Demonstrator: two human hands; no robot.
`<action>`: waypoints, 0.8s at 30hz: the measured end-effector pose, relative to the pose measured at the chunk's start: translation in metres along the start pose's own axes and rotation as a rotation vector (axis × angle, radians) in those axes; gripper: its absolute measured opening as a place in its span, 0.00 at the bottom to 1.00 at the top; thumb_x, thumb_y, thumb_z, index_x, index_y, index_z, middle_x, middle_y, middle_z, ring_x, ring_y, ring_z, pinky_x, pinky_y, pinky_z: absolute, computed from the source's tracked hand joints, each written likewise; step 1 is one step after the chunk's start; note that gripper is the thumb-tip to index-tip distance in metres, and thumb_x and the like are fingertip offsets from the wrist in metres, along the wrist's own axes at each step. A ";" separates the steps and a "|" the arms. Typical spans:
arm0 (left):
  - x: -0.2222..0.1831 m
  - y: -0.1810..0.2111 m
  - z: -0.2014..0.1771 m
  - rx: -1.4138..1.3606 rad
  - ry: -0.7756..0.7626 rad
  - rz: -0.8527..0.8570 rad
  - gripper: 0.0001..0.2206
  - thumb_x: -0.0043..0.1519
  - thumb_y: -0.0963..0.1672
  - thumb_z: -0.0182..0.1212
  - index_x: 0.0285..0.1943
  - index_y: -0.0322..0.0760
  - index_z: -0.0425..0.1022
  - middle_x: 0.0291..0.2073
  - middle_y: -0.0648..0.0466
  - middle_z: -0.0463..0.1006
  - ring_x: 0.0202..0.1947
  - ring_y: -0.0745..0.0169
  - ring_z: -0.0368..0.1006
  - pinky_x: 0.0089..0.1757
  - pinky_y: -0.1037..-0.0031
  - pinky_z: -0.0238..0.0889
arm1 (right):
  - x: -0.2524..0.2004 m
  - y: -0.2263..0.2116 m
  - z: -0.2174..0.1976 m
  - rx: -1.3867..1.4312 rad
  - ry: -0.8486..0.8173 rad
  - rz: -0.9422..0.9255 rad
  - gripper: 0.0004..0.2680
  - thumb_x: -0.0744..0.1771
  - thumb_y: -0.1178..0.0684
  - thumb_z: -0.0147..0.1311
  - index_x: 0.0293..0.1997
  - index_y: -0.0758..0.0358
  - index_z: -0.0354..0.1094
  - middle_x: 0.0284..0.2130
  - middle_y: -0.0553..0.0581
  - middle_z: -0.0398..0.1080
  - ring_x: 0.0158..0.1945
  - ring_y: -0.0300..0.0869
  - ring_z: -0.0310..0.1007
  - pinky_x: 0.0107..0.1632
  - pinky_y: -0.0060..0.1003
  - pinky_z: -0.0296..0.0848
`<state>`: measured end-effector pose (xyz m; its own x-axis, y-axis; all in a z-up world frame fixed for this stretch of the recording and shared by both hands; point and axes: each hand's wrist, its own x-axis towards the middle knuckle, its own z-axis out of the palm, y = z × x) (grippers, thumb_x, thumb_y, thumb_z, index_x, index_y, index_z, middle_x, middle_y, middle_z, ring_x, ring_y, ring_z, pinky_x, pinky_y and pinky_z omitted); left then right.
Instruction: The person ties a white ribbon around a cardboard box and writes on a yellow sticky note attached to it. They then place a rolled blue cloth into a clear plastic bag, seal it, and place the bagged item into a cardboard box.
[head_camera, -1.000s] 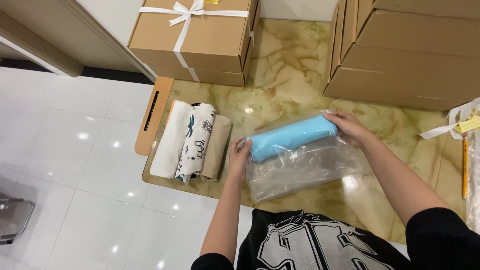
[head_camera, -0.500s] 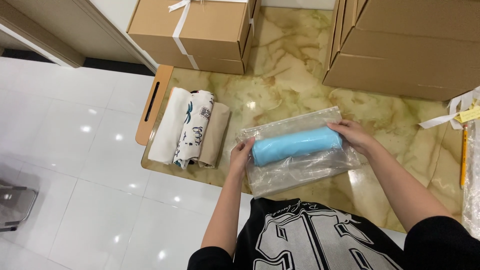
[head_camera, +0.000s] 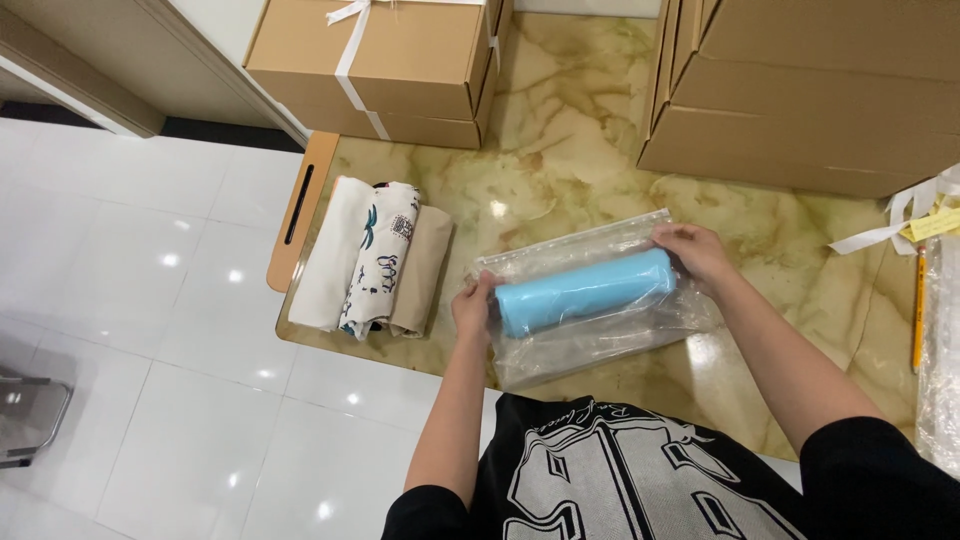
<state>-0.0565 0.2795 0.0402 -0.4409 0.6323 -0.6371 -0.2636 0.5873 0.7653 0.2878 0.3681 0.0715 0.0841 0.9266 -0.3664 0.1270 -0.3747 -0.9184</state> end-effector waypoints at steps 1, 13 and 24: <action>0.001 0.000 0.000 -0.063 0.001 -0.004 0.23 0.65 0.53 0.70 0.59 0.32 0.82 0.47 0.45 0.81 0.49 0.50 0.75 0.48 0.59 0.70 | 0.010 0.008 -0.003 0.012 0.003 0.067 0.11 0.67 0.46 0.67 0.49 0.60 0.76 0.30 0.54 0.73 0.28 0.42 0.72 0.26 0.35 0.69; 0.039 -0.027 -0.009 -0.108 0.039 0.029 0.21 0.68 0.53 0.67 0.59 0.32 0.82 0.45 0.49 0.80 0.42 0.60 0.77 0.43 0.65 0.75 | 0.085 0.057 -0.012 -0.235 0.110 0.145 0.09 0.68 0.47 0.62 0.48 0.58 0.78 0.34 0.54 0.77 0.36 0.48 0.79 0.35 0.45 0.80; 0.035 -0.027 -0.014 -0.234 0.048 -0.043 0.18 0.70 0.52 0.63 0.52 0.31 0.81 0.30 0.54 0.75 0.26 0.64 0.74 0.29 0.72 0.76 | 0.072 0.037 0.002 -0.666 0.215 -0.030 0.09 0.71 0.38 0.59 0.56 0.36 0.79 0.45 0.55 0.80 0.55 0.57 0.78 0.54 0.51 0.77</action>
<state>-0.0766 0.2791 -0.0016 -0.4638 0.5815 -0.6684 -0.4722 0.4761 0.7418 0.2969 0.4213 0.0112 0.2558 0.9361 -0.2416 0.7053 -0.3516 -0.6156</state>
